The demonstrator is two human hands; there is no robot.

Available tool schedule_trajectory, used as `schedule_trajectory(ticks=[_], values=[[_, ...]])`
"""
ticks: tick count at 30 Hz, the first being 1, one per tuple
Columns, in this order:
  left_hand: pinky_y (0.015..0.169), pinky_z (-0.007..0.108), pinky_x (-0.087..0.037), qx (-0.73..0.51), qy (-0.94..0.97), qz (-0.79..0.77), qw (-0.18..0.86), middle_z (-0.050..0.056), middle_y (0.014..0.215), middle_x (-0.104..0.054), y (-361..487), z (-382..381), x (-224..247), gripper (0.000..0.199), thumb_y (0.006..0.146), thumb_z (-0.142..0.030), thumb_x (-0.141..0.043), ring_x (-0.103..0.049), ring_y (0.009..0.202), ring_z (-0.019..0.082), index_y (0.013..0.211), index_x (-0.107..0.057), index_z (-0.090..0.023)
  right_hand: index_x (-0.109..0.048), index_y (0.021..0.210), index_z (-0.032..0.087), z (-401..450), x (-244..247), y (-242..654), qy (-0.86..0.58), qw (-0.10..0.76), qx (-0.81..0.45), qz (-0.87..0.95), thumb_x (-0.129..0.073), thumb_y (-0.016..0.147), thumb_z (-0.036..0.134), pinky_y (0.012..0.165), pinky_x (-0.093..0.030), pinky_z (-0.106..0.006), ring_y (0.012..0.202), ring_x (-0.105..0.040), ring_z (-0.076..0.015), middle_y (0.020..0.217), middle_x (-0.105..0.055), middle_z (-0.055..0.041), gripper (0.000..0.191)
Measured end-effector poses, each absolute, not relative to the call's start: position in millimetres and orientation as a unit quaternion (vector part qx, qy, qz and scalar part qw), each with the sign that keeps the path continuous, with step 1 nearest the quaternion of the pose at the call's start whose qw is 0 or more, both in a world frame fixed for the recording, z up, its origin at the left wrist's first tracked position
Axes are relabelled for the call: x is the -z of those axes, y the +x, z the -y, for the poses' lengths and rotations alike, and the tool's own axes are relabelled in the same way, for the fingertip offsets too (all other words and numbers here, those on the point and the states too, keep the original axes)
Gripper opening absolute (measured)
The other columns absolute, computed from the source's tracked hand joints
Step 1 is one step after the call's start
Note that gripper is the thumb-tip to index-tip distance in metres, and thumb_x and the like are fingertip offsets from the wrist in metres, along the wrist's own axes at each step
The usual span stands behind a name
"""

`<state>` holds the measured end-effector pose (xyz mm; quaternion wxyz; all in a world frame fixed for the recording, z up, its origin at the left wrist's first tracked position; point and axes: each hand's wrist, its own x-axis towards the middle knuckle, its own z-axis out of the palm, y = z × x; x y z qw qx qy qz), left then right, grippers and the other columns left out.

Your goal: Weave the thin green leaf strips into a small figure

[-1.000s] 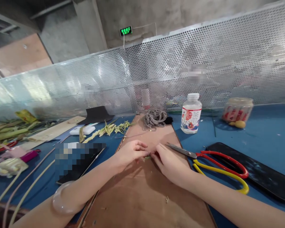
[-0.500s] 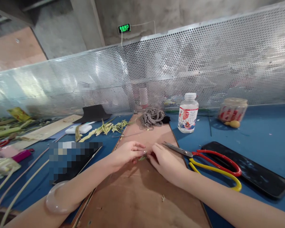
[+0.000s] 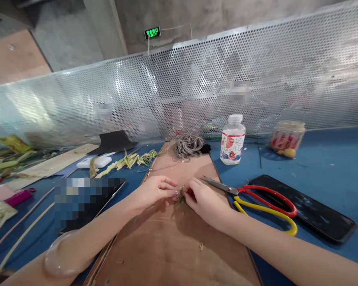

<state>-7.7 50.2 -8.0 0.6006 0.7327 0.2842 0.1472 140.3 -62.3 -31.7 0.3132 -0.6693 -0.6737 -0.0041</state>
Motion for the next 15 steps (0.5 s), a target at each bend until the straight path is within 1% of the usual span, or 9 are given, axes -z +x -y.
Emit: schedule_trajectory(ticks=[3, 4, 7, 9, 11, 15], values=[[0.047, 0.025, -0.045, -0.126, 0.780, -0.286, 0.542, 0.009, 0.073, -0.066, -10.0, -51.4, 4.7, 0.031, 0.066, -0.031, -0.066, -0.058, 0.053, 0.014, 0.087, -0.056, -0.011, -0.052, 0.075, 0.020, 61.9, 30.2, 140.1, -0.673, 0.319, -0.010, 0.668, -0.044, 0.081, 0.020, 0.055, -0.035, -0.025, 0.060, -0.047, -0.0138, 0.067, -0.052, -0.0002, 0.010], [0.048, 0.025, -0.045, -0.113, 0.803, -0.276, 0.516, 0.009, 0.074, -0.066, -10.9, -51.7, 3.4, 0.028, 0.067, -0.031, -0.065, -0.059, 0.055, 0.014, 0.086, -0.059, -0.012, -0.052, 0.075, 0.019, 61.9, 29.5, 139.8, -0.671, 0.322, -0.014, 0.668, -0.044, 0.081, 0.019, 0.055, -0.035, -0.024, 0.060, -0.047, -0.0137, 0.067, -0.053, -0.0002, 0.010], [0.061, 0.026, -0.046, -0.102, 0.868, -0.237, 0.425, 0.007, 0.078, -0.068, -12.8, -52.5, 0.5, 0.024, 0.067, -0.031, -0.063, -0.062, 0.069, 0.017, 0.083, -0.066, -0.014, -0.054, 0.075, 0.019, 62.7, 28.0, 138.9, -0.670, 0.334, -0.028, 0.663, -0.046, 0.080, 0.018, 0.055, -0.035, -0.024, 0.060, -0.048, -0.0132, 0.067, -0.054, -0.0002, 0.009], [0.068, 0.027, -0.045, -0.105, 0.890, -0.231, 0.380, 0.007, 0.078, -0.069, -12.2, -52.6, 0.3, 0.023, 0.066, -0.032, -0.063, -0.062, 0.075, 0.019, 0.081, -0.068, -0.015, -0.054, 0.076, 0.019, 63.7, 27.8, 138.9, -0.673, 0.345, -0.053, 0.652, -0.045, 0.081, 0.020, 0.055, -0.036, -0.024, 0.060, -0.050, -0.0132, 0.068, -0.056, -0.0002, 0.010], [0.066, 0.026, -0.045, -0.103, 0.891, -0.236, 0.375, 0.006, 0.078, -0.069, -10.5, -52.0, 0.6, 0.023, 0.067, -0.033, -0.063, -0.062, 0.074, 0.019, 0.081, -0.069, -0.016, -0.054, 0.077, 0.019, 64.8, 27.8, 139.5, -0.673, 0.359, -0.087, 0.641, -0.044, 0.082, 0.022, 0.056, -0.038, -0.024, 0.060, -0.052, -0.0134, 0.069, -0.059, -0.0005, 0.012], [0.066, 0.025, -0.045, -0.124, 0.866, -0.245, 0.417, 0.006, 0.079, -0.070, -7.0, -48.8, -0.9, 0.021, 0.069, -0.031, -0.062, -0.062, 0.075, 0.018, 0.081, -0.069, -0.015, -0.055, 0.078, 0.018, 66.6, 26.2, 141.3, -0.675, 0.377, -0.123, 0.623, -0.044, 0.083, 0.026, 0.057, -0.039, -0.025, 0.063, -0.055, -0.0141, 0.071, -0.062, -0.0018, 0.014]])
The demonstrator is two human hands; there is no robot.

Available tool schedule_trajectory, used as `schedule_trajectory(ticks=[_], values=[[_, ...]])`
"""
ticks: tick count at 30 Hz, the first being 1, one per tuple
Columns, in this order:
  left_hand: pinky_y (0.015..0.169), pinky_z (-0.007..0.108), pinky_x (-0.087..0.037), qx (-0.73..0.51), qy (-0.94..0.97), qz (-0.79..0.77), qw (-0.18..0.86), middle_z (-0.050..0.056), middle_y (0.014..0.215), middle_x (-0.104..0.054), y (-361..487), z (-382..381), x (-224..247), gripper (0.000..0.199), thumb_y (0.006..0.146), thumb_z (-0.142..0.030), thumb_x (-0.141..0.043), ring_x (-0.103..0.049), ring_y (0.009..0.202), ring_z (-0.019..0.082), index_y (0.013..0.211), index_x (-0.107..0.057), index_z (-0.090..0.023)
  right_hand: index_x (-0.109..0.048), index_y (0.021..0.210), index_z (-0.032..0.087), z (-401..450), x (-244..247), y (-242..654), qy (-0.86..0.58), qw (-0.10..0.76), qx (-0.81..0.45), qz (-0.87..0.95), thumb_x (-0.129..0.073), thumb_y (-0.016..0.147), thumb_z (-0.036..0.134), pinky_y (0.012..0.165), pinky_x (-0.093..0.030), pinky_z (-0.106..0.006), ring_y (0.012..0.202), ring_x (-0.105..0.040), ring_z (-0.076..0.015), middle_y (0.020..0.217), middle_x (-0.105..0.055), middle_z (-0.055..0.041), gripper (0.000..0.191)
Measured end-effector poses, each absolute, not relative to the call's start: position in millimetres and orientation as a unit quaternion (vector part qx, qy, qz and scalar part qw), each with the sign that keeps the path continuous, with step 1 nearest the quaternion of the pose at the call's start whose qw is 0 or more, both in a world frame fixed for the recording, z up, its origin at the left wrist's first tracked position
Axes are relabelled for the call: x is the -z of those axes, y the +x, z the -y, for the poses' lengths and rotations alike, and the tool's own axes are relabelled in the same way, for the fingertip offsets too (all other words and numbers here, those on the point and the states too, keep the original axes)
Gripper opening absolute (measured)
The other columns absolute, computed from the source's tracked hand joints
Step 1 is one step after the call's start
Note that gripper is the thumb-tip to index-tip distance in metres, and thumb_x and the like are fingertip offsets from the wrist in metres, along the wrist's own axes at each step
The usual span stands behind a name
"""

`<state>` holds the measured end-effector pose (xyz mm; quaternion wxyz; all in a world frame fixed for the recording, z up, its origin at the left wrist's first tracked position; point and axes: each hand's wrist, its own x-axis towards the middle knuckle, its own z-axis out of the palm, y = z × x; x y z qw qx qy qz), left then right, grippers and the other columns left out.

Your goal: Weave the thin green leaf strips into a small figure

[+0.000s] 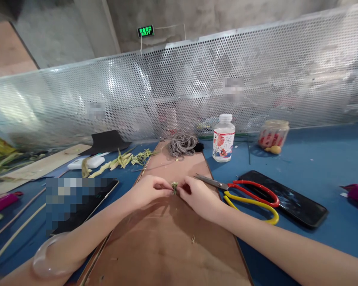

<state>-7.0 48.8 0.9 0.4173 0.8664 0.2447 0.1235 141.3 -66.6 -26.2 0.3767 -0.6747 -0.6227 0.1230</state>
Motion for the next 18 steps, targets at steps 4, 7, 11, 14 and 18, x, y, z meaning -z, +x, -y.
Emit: schedule_trajectory(ticks=[4, 7, 11, 14, 18], values=[[0.070, 0.026, -0.045, -0.149, 0.847, -0.250, 0.444, 0.007, 0.083, -0.069, -7.0, -45.5, -2.7, 0.020, 0.070, -0.028, -0.061, -0.063, 0.079, 0.018, 0.083, -0.067, -0.014, -0.055, 0.078, 0.017, 67.0, 23.5, 141.3, -0.674, 0.381, -0.136, 0.618, -0.044, 0.083, 0.027, 0.058, -0.040, -0.025, 0.063, -0.055, -0.0140, 0.071, -0.062, -0.0017, 0.016], [0.073, 0.026, -0.045, -0.147, 0.850, -0.233, 0.450, 0.006, 0.084, -0.069, -7.7, -44.8, -1.4, 0.020, 0.071, -0.029, -0.060, -0.063, 0.081, 0.018, 0.085, -0.067, -0.016, -0.056, 0.079, 0.017, 66.5, 23.2, 140.9, -0.675, 0.380, -0.142, 0.617, -0.044, 0.083, 0.029, 0.058, -0.040, -0.025, 0.064, -0.055, -0.0140, 0.071, -0.062, -0.0017, 0.017], [0.075, 0.027, -0.046, -0.165, 0.844, -0.224, 0.458, 0.007, 0.088, -0.069, -7.5, -46.2, 0.7, 0.024, 0.070, -0.030, -0.061, -0.063, 0.083, 0.018, 0.088, -0.068, -0.016, -0.056, 0.079, 0.017, 65.6, 25.3, 141.0, -0.666, 0.384, -0.139, 0.624, -0.044, 0.083, 0.029, 0.056, -0.039, -0.025, 0.063, -0.054, -0.0137, 0.071, -0.062, -0.0013, 0.017], [0.078, 0.028, -0.044, -0.152, 0.847, -0.213, 0.464, 0.007, 0.093, -0.069, -7.5, -47.2, 0.0, 0.027, 0.071, -0.031, -0.061, -0.062, 0.087, 0.019, 0.092, -0.068, -0.017, -0.057, 0.079, 0.017, 65.9, 26.2, 140.5, -0.668, 0.383, -0.140, 0.622, -0.044, 0.084, 0.030, 0.056, -0.039, -0.024, 0.063, -0.055, -0.0139, 0.071, -0.062, -0.0017, 0.018], [0.073, 0.028, -0.043, -0.133, 0.867, -0.220, 0.427, 0.004, 0.088, -0.070, -8.0, -45.5, -2.9, 0.028, 0.071, -0.039, -0.059, -0.062, 0.084, 0.021, 0.087, -0.070, -0.019, -0.057, 0.079, 0.018, 67.0, 24.7, 137.7, -0.680, 0.376, -0.134, 0.615, -0.044, 0.083, 0.031, 0.056, -0.040, -0.025, 0.063, -0.056, -0.0144, 0.070, -0.062, -0.0019, 0.019]])
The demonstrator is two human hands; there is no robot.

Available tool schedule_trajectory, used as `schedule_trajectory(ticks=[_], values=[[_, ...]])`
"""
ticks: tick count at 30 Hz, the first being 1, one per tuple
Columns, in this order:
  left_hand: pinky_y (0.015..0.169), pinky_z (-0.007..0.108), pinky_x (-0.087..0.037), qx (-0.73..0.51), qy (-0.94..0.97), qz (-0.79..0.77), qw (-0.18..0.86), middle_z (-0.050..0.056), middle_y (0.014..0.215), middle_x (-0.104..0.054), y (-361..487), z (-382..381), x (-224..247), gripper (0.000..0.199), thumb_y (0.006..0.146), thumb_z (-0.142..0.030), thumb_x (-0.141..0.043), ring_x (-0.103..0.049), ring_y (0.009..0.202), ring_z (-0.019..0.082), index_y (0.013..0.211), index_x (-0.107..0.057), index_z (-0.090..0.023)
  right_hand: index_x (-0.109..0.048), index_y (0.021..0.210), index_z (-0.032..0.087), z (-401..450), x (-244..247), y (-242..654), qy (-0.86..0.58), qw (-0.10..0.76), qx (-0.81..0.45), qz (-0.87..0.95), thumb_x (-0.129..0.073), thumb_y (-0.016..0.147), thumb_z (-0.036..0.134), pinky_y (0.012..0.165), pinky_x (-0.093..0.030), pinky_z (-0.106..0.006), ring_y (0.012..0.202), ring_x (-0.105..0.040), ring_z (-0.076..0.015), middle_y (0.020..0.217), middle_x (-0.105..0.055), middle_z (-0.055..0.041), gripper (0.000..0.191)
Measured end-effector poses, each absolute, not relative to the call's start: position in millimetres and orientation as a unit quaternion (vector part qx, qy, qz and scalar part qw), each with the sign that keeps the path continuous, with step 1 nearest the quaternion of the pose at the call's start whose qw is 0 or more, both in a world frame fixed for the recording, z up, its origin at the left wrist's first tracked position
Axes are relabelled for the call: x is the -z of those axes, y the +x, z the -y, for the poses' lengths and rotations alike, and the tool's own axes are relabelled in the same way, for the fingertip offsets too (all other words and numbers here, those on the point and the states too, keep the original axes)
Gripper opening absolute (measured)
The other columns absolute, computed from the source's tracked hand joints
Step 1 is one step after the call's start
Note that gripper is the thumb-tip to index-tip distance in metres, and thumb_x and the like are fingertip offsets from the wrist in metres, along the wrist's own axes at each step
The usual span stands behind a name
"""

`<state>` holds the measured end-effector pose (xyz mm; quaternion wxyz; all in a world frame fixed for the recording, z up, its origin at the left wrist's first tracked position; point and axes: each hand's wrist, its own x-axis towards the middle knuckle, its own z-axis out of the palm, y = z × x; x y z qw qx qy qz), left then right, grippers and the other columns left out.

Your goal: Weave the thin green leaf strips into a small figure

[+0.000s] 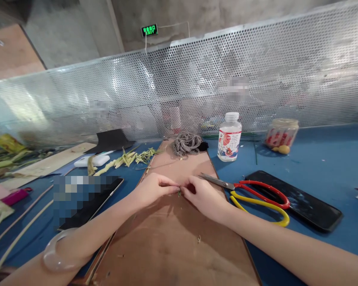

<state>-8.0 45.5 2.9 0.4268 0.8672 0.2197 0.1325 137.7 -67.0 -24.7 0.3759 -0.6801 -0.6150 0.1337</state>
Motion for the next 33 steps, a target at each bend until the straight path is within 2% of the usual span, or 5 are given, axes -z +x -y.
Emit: schedule_trajectory(ticks=[9, 17, 23, 29, 33], values=[[0.066, 0.024, -0.042, -0.172, 0.848, -0.219, 0.450, 0.005, 0.080, -0.068, -5.7, -45.3, 0.2, 0.022, 0.072, -0.034, -0.058, -0.060, 0.073, 0.016, 0.080, -0.068, -0.015, -0.057, 0.078, 0.018, 65.2, 26.6, 138.7, -0.676, 0.389, -0.116, 0.615, -0.045, 0.083, 0.031, 0.058, -0.041, -0.025, 0.064, -0.057, -0.0144, 0.071, -0.063, -0.0017, 0.018], [0.044, 0.017, -0.031, -0.137, 0.820, -0.259, 0.491, 0.002, 0.065, -0.060, -6.2, -45.6, -0.6, 0.027, 0.069, -0.038, -0.060, -0.049, 0.053, 0.008, 0.082, -0.065, -0.015, -0.058, 0.082, 0.019, 64.2, 30.0, 139.6, -0.672, 0.400, -0.092, 0.617, -0.045, 0.084, 0.029, 0.059, -0.042, -0.025, 0.066, -0.057, -0.0149, 0.075, -0.063, -0.0032, 0.017], [0.041, 0.018, -0.029, -0.083, 0.831, -0.259, 0.485, 0.005, 0.072, -0.062, -8.0, -49.4, 1.8, 0.039, 0.065, -0.047, -0.061, -0.045, 0.049, 0.008, 0.085, -0.065, -0.015, -0.057, 0.081, 0.018, 67.6, 26.7, 136.1, -0.662, 0.373, -0.049, 0.648, -0.044, 0.086, 0.027, 0.059, -0.040, -0.026, 0.065, -0.054, -0.0152, 0.073, -0.060, -0.0033, 0.016], [0.038, 0.020, -0.027, -0.072, 0.846, -0.261, 0.460, 0.001, 0.064, -0.059, -9.3, -53.0, 2.6, 0.037, 0.065, -0.047, -0.061, -0.038, 0.042, 0.007, 0.084, -0.067, -0.016, -0.054, 0.080, 0.018, 70.5, 23.3, 134.3, -0.657, 0.336, -0.010, 0.674, -0.043, 0.086, 0.023, 0.061, -0.039, -0.027, 0.067, -0.052, -0.0156, 0.073, -0.057, -0.0025, 0.014], [0.038, 0.019, -0.028, -0.062, 0.848, -0.249, 0.464, 0.002, 0.068, -0.059, -9.5, -54.0, 3.2, 0.036, 0.065, -0.048, -0.060, -0.040, 0.042, 0.007, 0.083, -0.065, -0.017, -0.052, 0.078, 0.018, 69.5, 22.3, 133.9, -0.652, 0.333, -0.016, 0.681, -0.042, 0.087, 0.022, 0.060, -0.038, -0.026, 0.066, -0.050, -0.0149, 0.073, -0.056, -0.0019, 0.014]])
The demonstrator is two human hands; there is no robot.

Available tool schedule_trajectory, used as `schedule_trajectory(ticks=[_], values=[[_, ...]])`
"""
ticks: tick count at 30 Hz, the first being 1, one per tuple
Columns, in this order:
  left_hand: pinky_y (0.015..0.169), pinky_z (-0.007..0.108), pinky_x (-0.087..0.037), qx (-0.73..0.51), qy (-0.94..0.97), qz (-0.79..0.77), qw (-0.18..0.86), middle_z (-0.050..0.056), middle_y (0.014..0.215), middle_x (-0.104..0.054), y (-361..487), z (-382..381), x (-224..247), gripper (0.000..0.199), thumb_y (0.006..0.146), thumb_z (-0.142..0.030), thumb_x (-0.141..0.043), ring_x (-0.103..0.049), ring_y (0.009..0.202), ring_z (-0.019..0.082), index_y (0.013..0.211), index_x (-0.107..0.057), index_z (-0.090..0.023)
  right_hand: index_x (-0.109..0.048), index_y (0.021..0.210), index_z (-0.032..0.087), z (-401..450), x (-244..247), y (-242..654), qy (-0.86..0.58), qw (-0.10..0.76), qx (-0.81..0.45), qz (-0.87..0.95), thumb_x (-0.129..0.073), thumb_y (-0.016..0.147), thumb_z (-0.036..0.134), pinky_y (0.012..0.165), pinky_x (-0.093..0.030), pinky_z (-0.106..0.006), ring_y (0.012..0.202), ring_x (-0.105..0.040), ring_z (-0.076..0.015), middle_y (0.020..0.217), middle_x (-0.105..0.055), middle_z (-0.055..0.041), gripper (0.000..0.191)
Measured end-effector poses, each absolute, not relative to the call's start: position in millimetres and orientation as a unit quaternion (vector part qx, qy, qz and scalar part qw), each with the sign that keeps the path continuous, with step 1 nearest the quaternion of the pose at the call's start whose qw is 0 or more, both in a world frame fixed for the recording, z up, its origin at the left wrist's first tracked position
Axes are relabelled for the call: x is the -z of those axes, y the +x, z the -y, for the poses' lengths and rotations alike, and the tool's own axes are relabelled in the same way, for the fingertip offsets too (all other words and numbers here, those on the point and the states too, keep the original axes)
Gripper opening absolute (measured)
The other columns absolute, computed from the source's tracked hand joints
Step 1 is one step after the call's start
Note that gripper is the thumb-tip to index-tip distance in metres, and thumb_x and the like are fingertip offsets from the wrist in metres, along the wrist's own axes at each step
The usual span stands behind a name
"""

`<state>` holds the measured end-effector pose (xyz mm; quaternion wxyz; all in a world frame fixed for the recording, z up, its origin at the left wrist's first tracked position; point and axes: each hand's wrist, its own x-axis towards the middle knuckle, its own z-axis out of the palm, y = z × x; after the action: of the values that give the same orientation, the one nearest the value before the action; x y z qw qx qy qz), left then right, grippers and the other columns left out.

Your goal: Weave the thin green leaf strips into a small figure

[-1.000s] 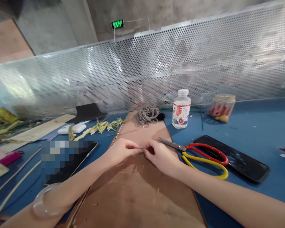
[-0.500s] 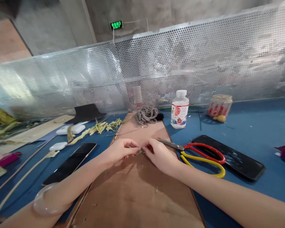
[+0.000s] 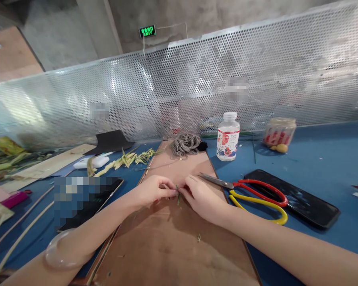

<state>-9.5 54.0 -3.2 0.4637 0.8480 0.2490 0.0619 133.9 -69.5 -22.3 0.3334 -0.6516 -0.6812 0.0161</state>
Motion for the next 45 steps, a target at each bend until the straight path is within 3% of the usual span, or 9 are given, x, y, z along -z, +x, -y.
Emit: schedule_trajectory(ticks=[12, 27, 35, 41, 45], values=[[0.045, 0.017, -0.032, -0.100, 0.835, -0.265, 0.472, 0.004, 0.074, -0.063, -8.1, -45.3, -4.6, 0.029, 0.066, -0.038, -0.062, -0.050, 0.059, 0.010, 0.081, -0.064, -0.014, -0.054, 0.078, 0.018, 68.1, 27.4, 137.6, -0.684, 0.332, -0.028, 0.649, -0.044, 0.084, 0.027, 0.055, -0.036, -0.026, 0.061, -0.050, -0.0139, 0.068, -0.055, -0.0015, 0.015], [0.049, 0.019, -0.032, -0.095, 0.838, -0.275, 0.461, 0.000, 0.062, -0.060, -9.6, -41.5, -10.1, 0.025, 0.069, -0.029, -0.057, -0.045, 0.051, 0.007, 0.088, -0.067, -0.015, -0.053, 0.077, 0.018, 67.0, 24.7, 137.1, -0.689, 0.343, -0.070, 0.635, -0.044, 0.082, 0.024, 0.056, -0.037, -0.026, 0.062, -0.051, -0.0148, 0.069, -0.056, -0.0022, 0.012], [0.061, 0.022, -0.042, -0.082, 0.848, -0.259, 0.456, 0.004, 0.077, -0.066, -11.2, -45.0, -9.5, 0.027, 0.066, -0.026, -0.060, -0.058, 0.069, 0.014, 0.090, -0.065, -0.017, -0.056, 0.078, 0.018, 66.1, 29.4, 139.9, -0.674, 0.382, -0.072, 0.628, -0.045, 0.081, 0.025, 0.054, -0.038, -0.024, 0.062, -0.053, -0.0143, 0.070, -0.059, -0.0029, 0.013], [0.062, 0.024, -0.043, -0.055, 0.853, -0.246, 0.457, 0.006, 0.080, -0.066, -10.3, -44.1, -9.0, 0.035, 0.059, -0.037, -0.069, -0.059, 0.073, 0.016, 0.085, -0.063, -0.015, -0.055, 0.076, 0.019, 65.6, 30.2, 140.8, -0.677, 0.384, -0.072, 0.624, -0.047, 0.081, 0.025, 0.055, -0.039, -0.024, 0.062, -0.054, -0.0140, 0.071, -0.060, -0.0023, 0.011], [0.060, 0.023, -0.040, -0.059, 0.861, -0.236, 0.447, 0.005, 0.079, -0.066, -8.5, -46.9, -4.0, 0.035, 0.067, -0.046, -0.061, -0.057, 0.069, 0.015, 0.083, -0.066, -0.015, -0.053, 0.075, 0.019, 65.7, 28.7, 139.6, -0.682, 0.372, -0.069, 0.626, -0.046, 0.081, 0.027, 0.055, -0.038, -0.024, 0.062, -0.053, -0.0141, 0.070, -0.059, -0.0019, 0.012]])
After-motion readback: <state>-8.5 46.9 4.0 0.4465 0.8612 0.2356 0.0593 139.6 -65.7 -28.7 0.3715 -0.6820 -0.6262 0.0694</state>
